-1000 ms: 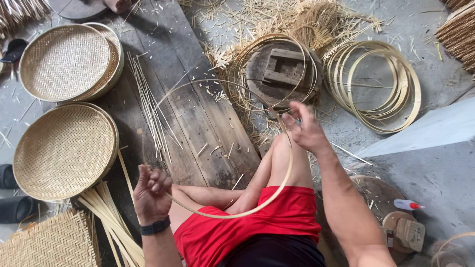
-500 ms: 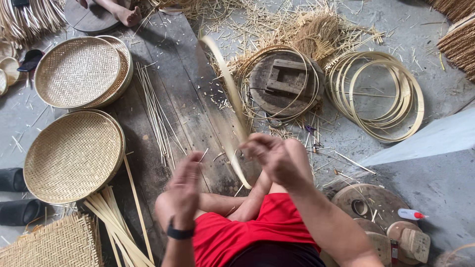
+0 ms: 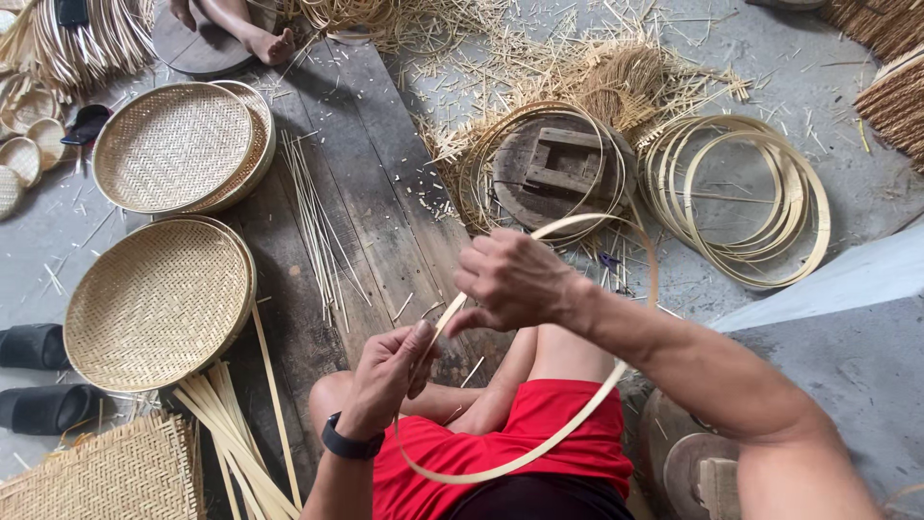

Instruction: The person sits cross-legged on the floor and weaves thin bamboo strips by hand. They repeatedly bend and interlace the strips to form circular frames, placing completed rings aside and picking up new strips to continue the process.

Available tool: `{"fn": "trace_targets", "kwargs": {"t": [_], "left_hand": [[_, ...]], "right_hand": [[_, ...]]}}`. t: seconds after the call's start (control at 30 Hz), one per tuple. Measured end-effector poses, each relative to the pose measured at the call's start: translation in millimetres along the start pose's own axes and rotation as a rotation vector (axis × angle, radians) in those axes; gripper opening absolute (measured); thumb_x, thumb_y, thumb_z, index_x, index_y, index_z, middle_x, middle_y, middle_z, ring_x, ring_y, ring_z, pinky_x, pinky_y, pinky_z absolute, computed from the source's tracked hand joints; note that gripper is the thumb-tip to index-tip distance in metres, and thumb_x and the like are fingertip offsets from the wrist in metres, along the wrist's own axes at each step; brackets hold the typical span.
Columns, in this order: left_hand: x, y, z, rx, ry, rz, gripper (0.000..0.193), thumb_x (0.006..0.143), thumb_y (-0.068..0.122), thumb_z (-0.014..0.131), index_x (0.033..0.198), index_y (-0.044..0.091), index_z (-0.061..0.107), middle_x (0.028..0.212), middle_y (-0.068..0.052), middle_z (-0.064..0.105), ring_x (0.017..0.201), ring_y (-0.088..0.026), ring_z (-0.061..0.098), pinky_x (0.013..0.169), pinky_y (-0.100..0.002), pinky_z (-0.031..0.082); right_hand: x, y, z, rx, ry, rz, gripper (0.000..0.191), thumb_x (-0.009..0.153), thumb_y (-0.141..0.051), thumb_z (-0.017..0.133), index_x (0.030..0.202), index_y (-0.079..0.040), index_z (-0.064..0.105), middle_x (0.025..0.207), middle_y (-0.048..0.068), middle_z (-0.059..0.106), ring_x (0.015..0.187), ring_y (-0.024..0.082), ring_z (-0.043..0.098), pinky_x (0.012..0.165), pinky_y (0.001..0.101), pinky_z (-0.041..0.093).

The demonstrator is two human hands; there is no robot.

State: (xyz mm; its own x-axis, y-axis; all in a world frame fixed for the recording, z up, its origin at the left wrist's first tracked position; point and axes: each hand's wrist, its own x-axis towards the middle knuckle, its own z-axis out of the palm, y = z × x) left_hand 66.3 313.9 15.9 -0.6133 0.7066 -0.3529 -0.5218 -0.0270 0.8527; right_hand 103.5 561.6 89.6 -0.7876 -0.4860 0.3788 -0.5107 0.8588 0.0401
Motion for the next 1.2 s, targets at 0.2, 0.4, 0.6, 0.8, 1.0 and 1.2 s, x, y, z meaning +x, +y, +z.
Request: {"fn": "trace_targets", "kwargs": {"t": [0.2, 0.4, 0.6, 0.8, 1.0, 1.2], "left_hand": [[10, -9, -1, -0.08, 0.169, 0.13, 0.037, 0.104, 0.028, 0.061, 0.077, 0.003, 0.062, 0.058, 0.004, 0.046, 0.046, -0.003, 0.034, 0.04, -0.022, 0.026], [11, -5, 2, -0.187, 0.145, 0.297, 0.038, 0.106, 0.026, 0.057, 0.074, 0.006, 0.058, 0.058, 0.004, 0.045, 0.045, -0.004, 0.034, 0.039, -0.022, 0.026], [13, -1, 18, -0.362, 0.187, 0.534, 0.039, 0.11, 0.026, 0.055, 0.075, 0.009, 0.054, 0.057, 0.005, 0.042, 0.046, -0.004, 0.034, 0.039, -0.021, 0.026], [7, 2, 13, -0.25, 0.185, 0.512, 0.04, 0.109, 0.026, 0.055, 0.073, 0.01, 0.053, 0.055, 0.004, 0.041, 0.043, -0.005, 0.033, 0.036, -0.021, 0.024], [10, -18, 24, -0.393, 0.264, 0.42, 0.039, 0.108, 0.027, 0.054, 0.074, 0.01, 0.053, 0.056, 0.005, 0.04, 0.043, -0.004, 0.032, 0.037, -0.021, 0.024], [8, -25, -31, -0.208, 0.252, 0.195, 0.036, 0.105, 0.026, 0.059, 0.078, 0.003, 0.062, 0.055, 0.002, 0.045, 0.043, -0.006, 0.036, 0.039, -0.023, 0.026]], "right_hand": [[-5, -26, 28, 0.129, 0.153, 0.311, 0.071, 0.093, -0.073, 0.054, 0.06, -0.01, 0.051, 0.058, 0.005, 0.048, 0.049, 0.02, 0.05, 0.046, 0.0374, 0.04], [3, 16, 10, 0.048, 0.265, 0.254, 0.074, 0.091, -0.077, 0.051, 0.059, -0.011, 0.05, 0.058, 0.004, 0.046, 0.048, 0.017, 0.048, 0.046, 0.0358, 0.038], [-8, 25, 20, 0.175, 0.291, 0.641, 0.076, 0.093, -0.08, 0.04, 0.056, -0.015, 0.047, 0.052, 0.0, 0.044, 0.042, 0.011, 0.04, 0.038, 0.0341, 0.032], [-32, 59, 11, 0.053, 0.317, 0.437, 0.073, 0.104, -0.078, 0.04, 0.067, -0.017, 0.055, 0.059, -0.001, 0.05, 0.048, 0.01, 0.043, 0.042, 0.0306, 0.035], [-60, 83, 25, 0.301, 0.278, 0.828, 0.075, 0.101, -0.078, 0.035, 0.071, -0.016, 0.065, 0.061, -0.003, 0.058, 0.05, 0.009, 0.055, 0.04, 0.0325, 0.043], [-94, 94, 19, -0.02, 0.176, 0.391, 0.035, 0.117, -0.033, 0.055, 0.106, -0.006, 0.075, 0.085, 0.007, 0.069, 0.076, 0.022, 0.067, 0.082, 0.0393, 0.055]]}}
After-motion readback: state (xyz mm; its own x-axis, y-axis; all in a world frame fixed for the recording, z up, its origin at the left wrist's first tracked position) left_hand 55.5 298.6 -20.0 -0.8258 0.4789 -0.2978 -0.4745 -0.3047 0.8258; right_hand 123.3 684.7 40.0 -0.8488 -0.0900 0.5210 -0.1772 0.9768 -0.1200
